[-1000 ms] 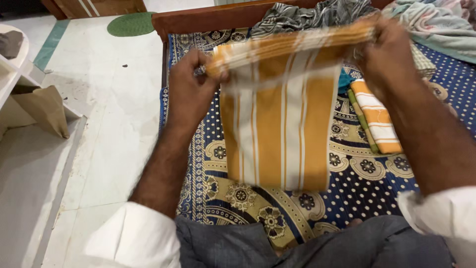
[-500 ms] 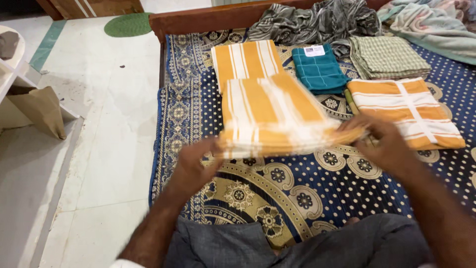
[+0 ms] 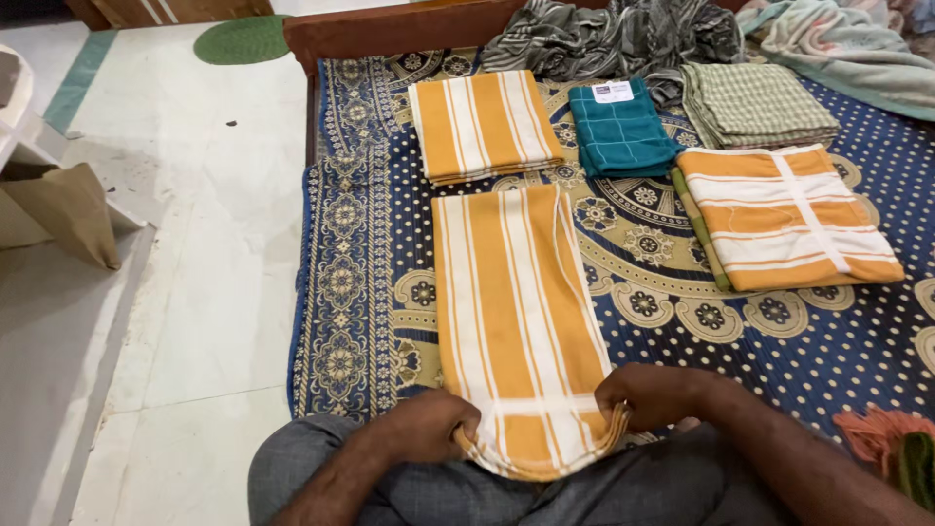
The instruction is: The person unfolds a yellow and white striped towel, shakes it out, and folds it into a neat rectangle. They then fold it again into a smaller square and place it on a stack of similar towels on the floor.
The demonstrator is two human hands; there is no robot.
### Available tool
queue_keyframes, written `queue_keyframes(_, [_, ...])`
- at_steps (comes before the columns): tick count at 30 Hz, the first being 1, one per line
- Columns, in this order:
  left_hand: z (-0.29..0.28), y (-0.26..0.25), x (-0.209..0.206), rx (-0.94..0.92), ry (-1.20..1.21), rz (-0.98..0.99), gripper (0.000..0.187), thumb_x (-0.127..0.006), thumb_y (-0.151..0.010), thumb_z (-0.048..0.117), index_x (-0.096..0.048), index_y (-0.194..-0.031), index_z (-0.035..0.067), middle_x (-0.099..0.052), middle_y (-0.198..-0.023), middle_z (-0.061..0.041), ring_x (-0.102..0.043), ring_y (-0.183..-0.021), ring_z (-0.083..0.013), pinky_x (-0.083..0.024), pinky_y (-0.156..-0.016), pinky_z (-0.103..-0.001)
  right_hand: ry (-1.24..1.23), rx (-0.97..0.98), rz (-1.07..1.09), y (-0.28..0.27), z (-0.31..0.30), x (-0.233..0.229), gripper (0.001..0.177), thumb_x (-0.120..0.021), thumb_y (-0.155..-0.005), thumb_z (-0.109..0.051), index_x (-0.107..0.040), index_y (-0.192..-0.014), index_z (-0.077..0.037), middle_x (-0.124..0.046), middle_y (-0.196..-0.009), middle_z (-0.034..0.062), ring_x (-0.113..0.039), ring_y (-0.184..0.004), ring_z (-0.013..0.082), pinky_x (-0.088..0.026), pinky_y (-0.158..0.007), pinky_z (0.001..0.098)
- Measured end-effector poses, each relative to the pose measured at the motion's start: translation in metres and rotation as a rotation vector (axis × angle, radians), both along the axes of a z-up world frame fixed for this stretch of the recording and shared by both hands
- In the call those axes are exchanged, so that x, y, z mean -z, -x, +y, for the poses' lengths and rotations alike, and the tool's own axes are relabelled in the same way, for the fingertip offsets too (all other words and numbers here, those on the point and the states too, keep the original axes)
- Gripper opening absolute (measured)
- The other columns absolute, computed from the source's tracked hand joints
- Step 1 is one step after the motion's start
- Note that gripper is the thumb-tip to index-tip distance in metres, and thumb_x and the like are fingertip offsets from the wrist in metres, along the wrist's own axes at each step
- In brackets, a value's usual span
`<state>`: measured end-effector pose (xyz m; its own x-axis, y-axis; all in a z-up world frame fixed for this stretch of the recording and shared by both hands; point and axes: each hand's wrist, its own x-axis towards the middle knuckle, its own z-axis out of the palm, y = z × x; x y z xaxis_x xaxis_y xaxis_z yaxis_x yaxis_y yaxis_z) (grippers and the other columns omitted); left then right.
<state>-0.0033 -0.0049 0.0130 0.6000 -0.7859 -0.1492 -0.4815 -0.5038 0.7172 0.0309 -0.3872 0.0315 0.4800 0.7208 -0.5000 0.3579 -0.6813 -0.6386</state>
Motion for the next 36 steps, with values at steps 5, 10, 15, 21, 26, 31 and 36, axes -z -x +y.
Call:
queue_keyframes(5, [0.002,0.002,-0.023,-0.003,-0.040,0.188,0.044,-0.082,-0.075,0.023,-0.065,-0.115,0.014,-0.071,-0.087,-0.008,-0.071,-0.082,-0.0252,-0.056,-0.072,-0.041,0.160,0.031,0.376,0.002,0.004,-0.016,0.021,-0.069,-0.081,-0.006,-0.071,-0.102,-0.007,-0.075,-0.085,0.0035,-0.064,-0.069,0.0154,-0.049,-0.058,0.0326])
queue_keyframes(10, [-0.001,-0.015,-0.036,0.010,-0.089,0.419,0.042,-0.078,-0.089,0.033,-0.069,-0.122,0.010,-0.076,-0.094,-0.013,-0.075,-0.086,-0.0227,-0.060,-0.078,-0.037,0.174,0.028,0.555,-0.010,0.012,-0.021,0.032,-0.080,-0.088,-0.024,-0.074,-0.115,-0.009,-0.079,-0.103,-0.0002,-0.067,-0.086,0.0111,-0.051,-0.074,0.0304])
queue_keyframes(15, [-0.015,-0.055,-0.012,-0.347,-0.183,0.062,0.029,-0.067,-0.092,0.028,-0.074,-0.116,0.012,-0.080,-0.102,-0.010,-0.076,-0.094,-0.0254,-0.059,-0.085,-0.037,0.082,-0.034,0.219,-0.044,0.029,0.013,0.032,-0.068,-0.096,-0.034,-0.074,-0.111,-0.005,-0.078,-0.108,0.0115,-0.073,-0.099,0.0236,-0.056,-0.093,0.0372])
queue_keyframes(21, [-0.030,-0.104,0.039,-0.534,-0.144,-0.400,0.070,-0.081,-0.084,0.033,-0.051,-0.146,0.015,-0.035,-0.160,-0.019,-0.028,-0.148,-0.0417,-0.029,-0.114,-0.060,-0.256,0.043,-0.481,-0.097,0.060,0.056,0.062,-0.069,-0.096,-0.033,-0.047,-0.148,-0.006,-0.047,-0.154,0.0166,-0.043,-0.142,0.0331,-0.037,-0.116,0.0440])
queue_keyframes(26, [-0.034,-0.113,0.049,-0.488,-0.377,-0.145,0.110,-0.089,-0.070,0.051,-0.027,-0.158,0.025,-0.005,-0.169,-0.010,-0.001,-0.156,-0.0395,-0.012,-0.117,-0.071,0.059,0.268,-0.543,-0.140,0.059,0.072,0.070,-0.072,-0.092,-0.033,-0.043,-0.151,-0.009,-0.033,-0.161,0.0150,-0.031,-0.145,0.0330,-0.029,-0.114,0.0468])
queue_keyframes(31, [-0.041,-0.121,0.039,-0.449,-0.486,-0.004,0.119,-0.092,-0.062,0.052,-0.026,-0.159,0.031,0.001,-0.171,-0.006,0.006,-0.157,-0.0375,-0.008,-0.119,-0.071,0.234,0.746,-0.458,-0.173,0.015,0.080,0.034,-0.069,-0.098,-0.031,-0.068,-0.124,-0.011,-0.063,-0.131,0.0105,-0.068,-0.110,0.0272,-0.057,-0.096,0.0400])
queue_keyframes(36, [-0.044,-0.127,0.042,-0.501,-0.370,-0.015,0.114,-0.092,-0.064,0.055,-0.031,-0.156,0.028,-0.001,-0.170,-0.008,0.005,-0.155,-0.0395,-0.010,-0.116,-0.074,-0.262,0.700,-0.778,-0.222,-0.003,0.100,0.042,-0.074,-0.098,-0.013,-0.058,-0.135,-0.001,-0.059,-0.124,0.0192,-0.066,-0.104,0.0264,-0.057,-0.087,0.0376])
